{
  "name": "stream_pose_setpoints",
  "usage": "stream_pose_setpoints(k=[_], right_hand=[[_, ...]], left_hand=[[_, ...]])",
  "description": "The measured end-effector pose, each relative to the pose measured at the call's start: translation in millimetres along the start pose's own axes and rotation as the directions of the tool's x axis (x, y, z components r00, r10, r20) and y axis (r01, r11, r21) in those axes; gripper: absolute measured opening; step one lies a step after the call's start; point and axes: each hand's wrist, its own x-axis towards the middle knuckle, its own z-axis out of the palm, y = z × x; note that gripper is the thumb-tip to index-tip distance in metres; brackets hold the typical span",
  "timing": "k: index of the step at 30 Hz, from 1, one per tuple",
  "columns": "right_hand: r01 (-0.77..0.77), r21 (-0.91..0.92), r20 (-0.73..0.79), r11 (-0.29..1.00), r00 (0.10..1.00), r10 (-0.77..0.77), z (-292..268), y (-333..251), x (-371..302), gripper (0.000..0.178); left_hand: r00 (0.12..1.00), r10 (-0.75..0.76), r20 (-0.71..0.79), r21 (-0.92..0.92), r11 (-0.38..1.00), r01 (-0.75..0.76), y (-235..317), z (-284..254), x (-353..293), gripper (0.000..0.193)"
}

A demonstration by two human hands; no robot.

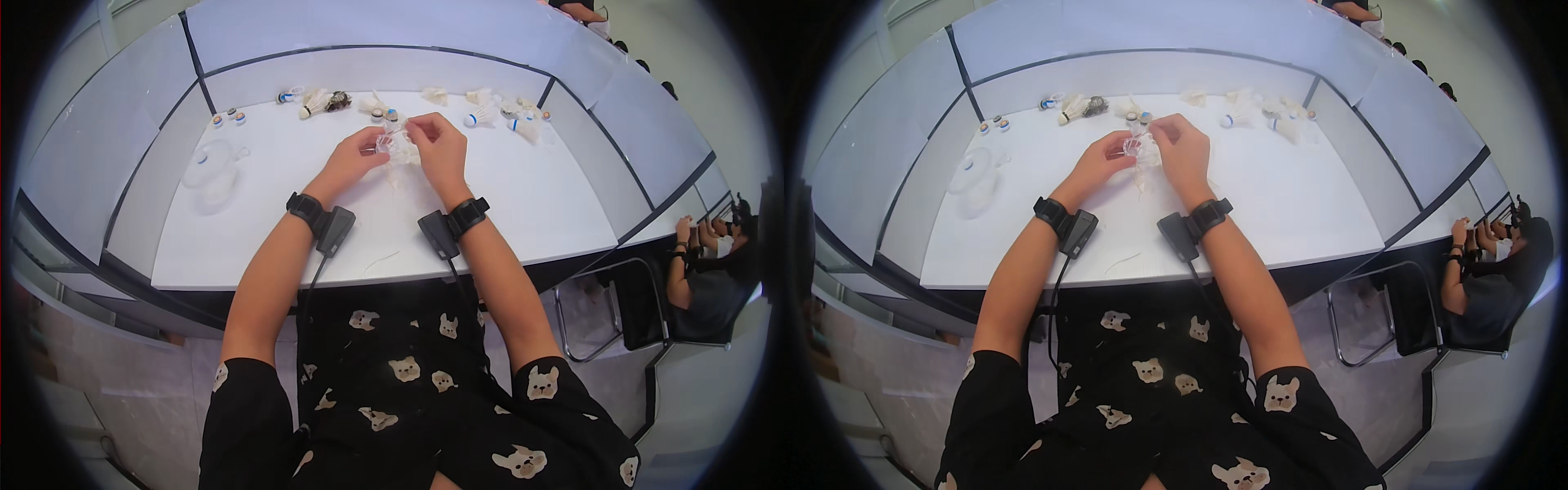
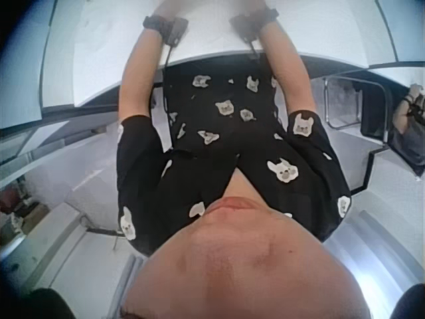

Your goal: The recorder is assembling the base and feathers of a shuttlecock.

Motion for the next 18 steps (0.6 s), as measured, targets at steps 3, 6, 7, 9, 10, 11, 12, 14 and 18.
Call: stream_pose_setpoints(k=[3, 6, 7, 9, 10, 11, 12, 14, 18], right_hand=[[-0.003, -0.023, 0.003, 1.0, 1.0, 0.003, -1.2, -4.0, 0.4, 0.012], [0.022, -0.033, -0.003, 0.999, 1.0, -0.022, -2.5, -0.2, 1.2, 0.012], [0.02, -0.032, -0.002, 0.999, 1.0, -0.02, -2.6, -0.9, 1.4, 0.012], [0.038, -0.061, 0.013, 0.997, 0.999, -0.037, -3.1, -4.0, 1.4, 0.012], [0.036, -0.062, 0.011, 0.997, 0.999, -0.036, -3.9, -4.2, 1.2, 0.012], [0.026, -0.07, 0.017, 0.997, 1.0, -0.024, -4.9, -4.5, 0.7, 0.013], [0.015, -0.079, 0.023, 0.997, 1.0, -0.013, -5.7, -4.9, 0.5, 0.013], [0.005, -0.075, 0.029, 0.997, 1.0, -0.003, -5.3, -6.9, 0.5, 0.014], [-0.028, -0.066, 0.032, 0.997, 0.999, 0.03, -4.8, -3.8, 0.4, 0.015]], left_hand=[[1.0, -0.005, 0.009, -0.002, 1.0, 0.005, 2.1, -0.5, -1.8, 0.052], [0.999, 0.01, 0.03, 0.068, 0.998, -0.012, 8.9, 0.9, -4.5, 0.051], [1.0, 0.008, 0.03, 0.068, 0.998, -0.01, 6.0, 0.0, -3.9, 0.051], [0.997, 0.061, 0.055, -0.02, 0.998, -0.06, -2.1, -2.6, -1.2, 0.052], [0.997, 0.061, 0.057, -0.02, 0.998, -0.06, -0.3, -1.8, -1.6, 0.052], [0.997, 0.044, 0.062, -0.014, 0.999, -0.043, 1.7, -1.1, -2.3, 0.052], [0.997, 0.027, 0.066, -0.008, 1.0, -0.026, 3.4, -0.5, -2.6, 0.052], [0.998, 0.027, 0.059, 0.001, 1.0, -0.027, 3.4, -2.0, -3.7, 0.052], [0.998, 0.009, 0.054, 0.019, 1.0, -0.01, 5.5, -2.8, -4.0, 0.052]])
